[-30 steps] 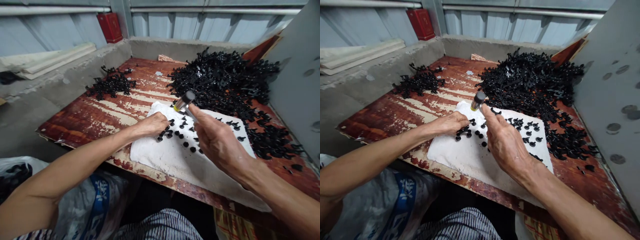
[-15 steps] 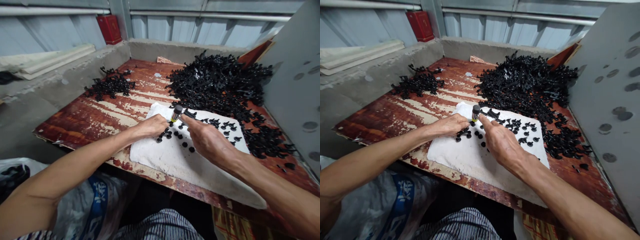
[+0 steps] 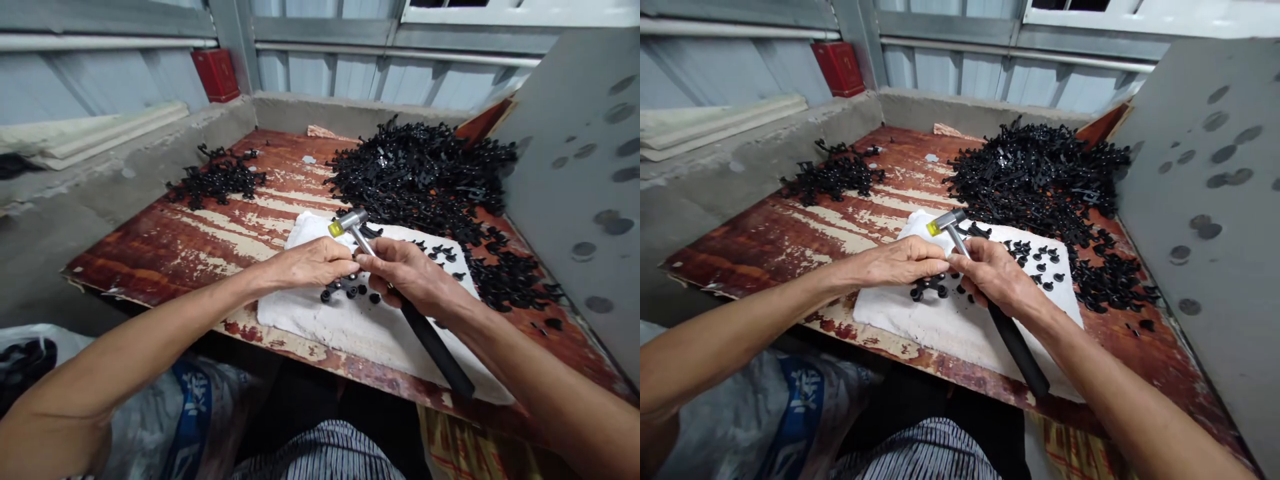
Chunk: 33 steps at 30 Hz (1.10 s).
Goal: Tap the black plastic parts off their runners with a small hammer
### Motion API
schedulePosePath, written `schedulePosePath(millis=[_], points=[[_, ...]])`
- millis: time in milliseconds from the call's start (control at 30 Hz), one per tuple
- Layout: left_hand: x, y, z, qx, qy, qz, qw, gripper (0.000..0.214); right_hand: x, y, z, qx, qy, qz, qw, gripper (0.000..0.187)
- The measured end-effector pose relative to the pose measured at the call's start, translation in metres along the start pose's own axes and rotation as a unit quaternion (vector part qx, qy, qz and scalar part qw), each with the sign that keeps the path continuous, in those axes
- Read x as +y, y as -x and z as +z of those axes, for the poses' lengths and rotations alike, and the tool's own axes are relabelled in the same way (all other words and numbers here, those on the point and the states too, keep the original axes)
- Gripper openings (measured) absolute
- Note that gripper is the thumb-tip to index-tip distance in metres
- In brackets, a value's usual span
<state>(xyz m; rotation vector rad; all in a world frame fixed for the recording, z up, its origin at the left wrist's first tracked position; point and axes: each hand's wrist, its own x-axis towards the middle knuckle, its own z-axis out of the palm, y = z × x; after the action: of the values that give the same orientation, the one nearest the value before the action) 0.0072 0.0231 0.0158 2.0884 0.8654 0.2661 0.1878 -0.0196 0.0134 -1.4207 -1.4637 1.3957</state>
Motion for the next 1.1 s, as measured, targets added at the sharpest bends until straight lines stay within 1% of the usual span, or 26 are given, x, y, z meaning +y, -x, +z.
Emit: schedulePosePath(millis=[67, 133, 167, 233, 300, 367, 467, 567, 700, 800, 867, 1000, 1100], points=[[-0.002, 0.008, -0.004, 0.060, -0.010, -0.008, 0.998, 0.034, 0.005, 0.008, 0.002, 0.012, -0.022, -0.003, 1.000, 0.028], [-0.007, 0.019, -0.008, 0.126, -0.020, -0.039, 0.991, 0.039, 0.009, 0.017, 0.002, 0.056, -0.060, -0.006, 0.997, 0.030], [-0.010, 0.025, -0.009, 0.140, -0.021, -0.057, 0.988, 0.041, 0.011, 0.021, 0.002, 0.081, -0.081, -0.010, 0.993, 0.031], [-0.012, 0.035, -0.007, 0.123, -0.014, -0.081, 0.989, 0.046, 0.015, 0.028, 0.004, 0.122, -0.112, -0.020, 0.986, 0.033], [-0.008, 0.039, 0.001, 0.099, -0.010, -0.080, 0.992, 0.049, 0.018, 0.032, 0.010, 0.134, -0.110, -0.026, 0.985, 0.033], [0.001, 0.037, 0.010, 0.095, -0.010, -0.075, 0.993, 0.046, 0.020, 0.035, 0.018, 0.125, -0.093, -0.023, 0.987, 0.033], [0.014, 0.028, 0.022, 0.110, 0.043, -0.109, 0.987, 0.032, 0.020, 0.041, 0.028, 0.091, -0.072, -0.012, 0.993, 0.031], [0.015, 0.021, 0.022, 0.090, 0.106, -0.138, 0.981, 0.022, 0.020, 0.051, 0.028, 0.076, -0.064, -0.002, 0.995, 0.032], [0.001, 0.017, 0.013, 0.054, 0.122, -0.176, 0.975, 0.020, 0.031, 0.066, 0.020, 0.107, -0.098, 0.006, 0.989, 0.037], [-0.011, 0.012, 0.008, 0.005, 0.134, -0.141, 0.981, 0.022, 0.044, 0.073, 0.017, 0.112, -0.128, 0.018, 0.985, 0.037], [-0.016, 0.009, 0.007, -0.021, 0.111, -0.109, 0.988, 0.025, 0.052, 0.075, 0.017, 0.116, -0.147, 0.022, 0.982, 0.036], [-0.020, 0.005, 0.005, -0.039, 0.037, -0.090, 0.994, 0.032, 0.059, 0.075, 0.016, 0.115, -0.179, 0.024, 0.977, 0.037], [-0.020, 0.005, 0.006, -0.040, 0.039, -0.093, 0.994, 0.032, 0.060, 0.074, 0.014, 0.104, -0.180, 0.029, 0.978, 0.036]])
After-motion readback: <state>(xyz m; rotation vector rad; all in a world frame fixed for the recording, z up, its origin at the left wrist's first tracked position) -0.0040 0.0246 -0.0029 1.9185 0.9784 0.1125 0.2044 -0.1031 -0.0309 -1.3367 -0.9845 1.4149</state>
